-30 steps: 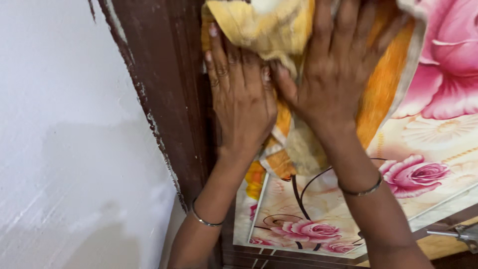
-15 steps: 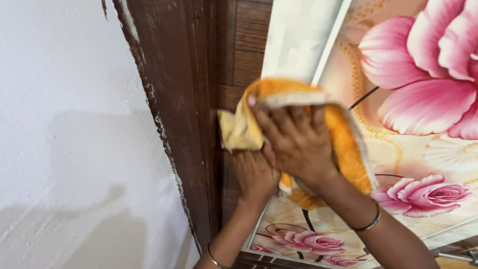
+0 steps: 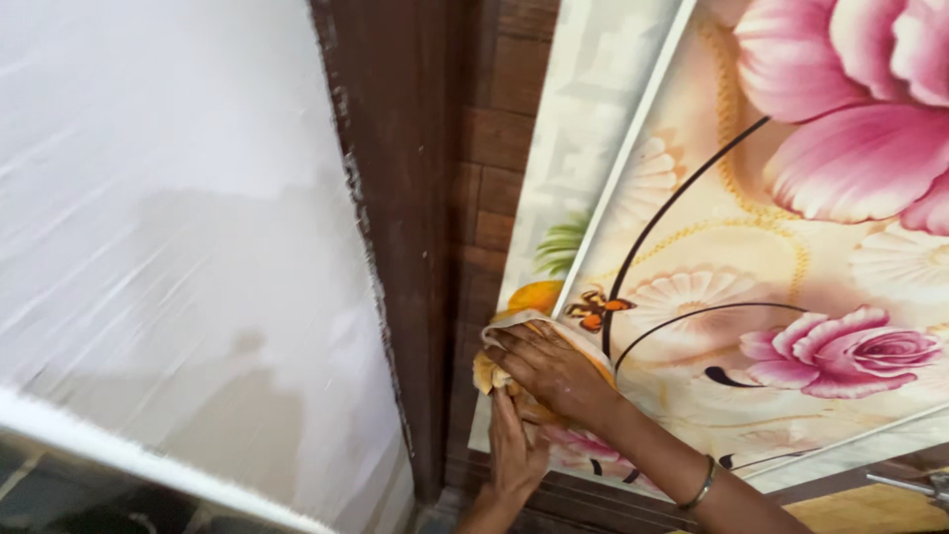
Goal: The person wipes a floral-patterned door with a yellow cloth. They dip the cloth into a bowl of water on a blue chair, then wipe the door surface and the metal latch repeatedly.
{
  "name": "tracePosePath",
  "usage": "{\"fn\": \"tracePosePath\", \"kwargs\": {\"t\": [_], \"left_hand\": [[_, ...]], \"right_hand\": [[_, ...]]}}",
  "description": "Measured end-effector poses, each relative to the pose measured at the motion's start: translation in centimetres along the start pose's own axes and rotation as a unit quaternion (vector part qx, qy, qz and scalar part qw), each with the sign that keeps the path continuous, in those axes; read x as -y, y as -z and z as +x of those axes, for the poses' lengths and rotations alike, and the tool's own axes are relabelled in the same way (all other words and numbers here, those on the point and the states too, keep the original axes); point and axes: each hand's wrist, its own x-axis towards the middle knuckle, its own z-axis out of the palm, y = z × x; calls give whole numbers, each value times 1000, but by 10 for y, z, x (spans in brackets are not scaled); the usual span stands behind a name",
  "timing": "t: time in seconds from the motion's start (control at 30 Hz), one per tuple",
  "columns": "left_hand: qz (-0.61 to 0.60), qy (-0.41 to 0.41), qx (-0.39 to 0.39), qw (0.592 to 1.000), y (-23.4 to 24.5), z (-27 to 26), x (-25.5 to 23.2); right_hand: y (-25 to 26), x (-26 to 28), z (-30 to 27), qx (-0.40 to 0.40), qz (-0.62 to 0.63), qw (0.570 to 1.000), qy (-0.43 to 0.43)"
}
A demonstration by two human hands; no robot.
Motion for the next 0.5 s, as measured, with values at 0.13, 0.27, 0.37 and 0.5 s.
{"fn": "tracePosePath", "kwargs": {"t": [0.13, 0.27, 0.37, 0.5], "left_hand": [[22, 8, -54, 998, 18, -9, -31], [-112, 205, -49, 971, 55, 23, -53], [-320, 324, -71, 888, 83, 63, -82], [-340, 347, -25, 874, 112, 90, -113]], "right_hand": [[-9, 14, -5, 14, 149, 954, -258], [11, 14, -12, -80, 397, 846, -347], [21, 39, -10, -109, 332, 916, -197], [5, 76, 1, -41, 550, 747, -370]]}}
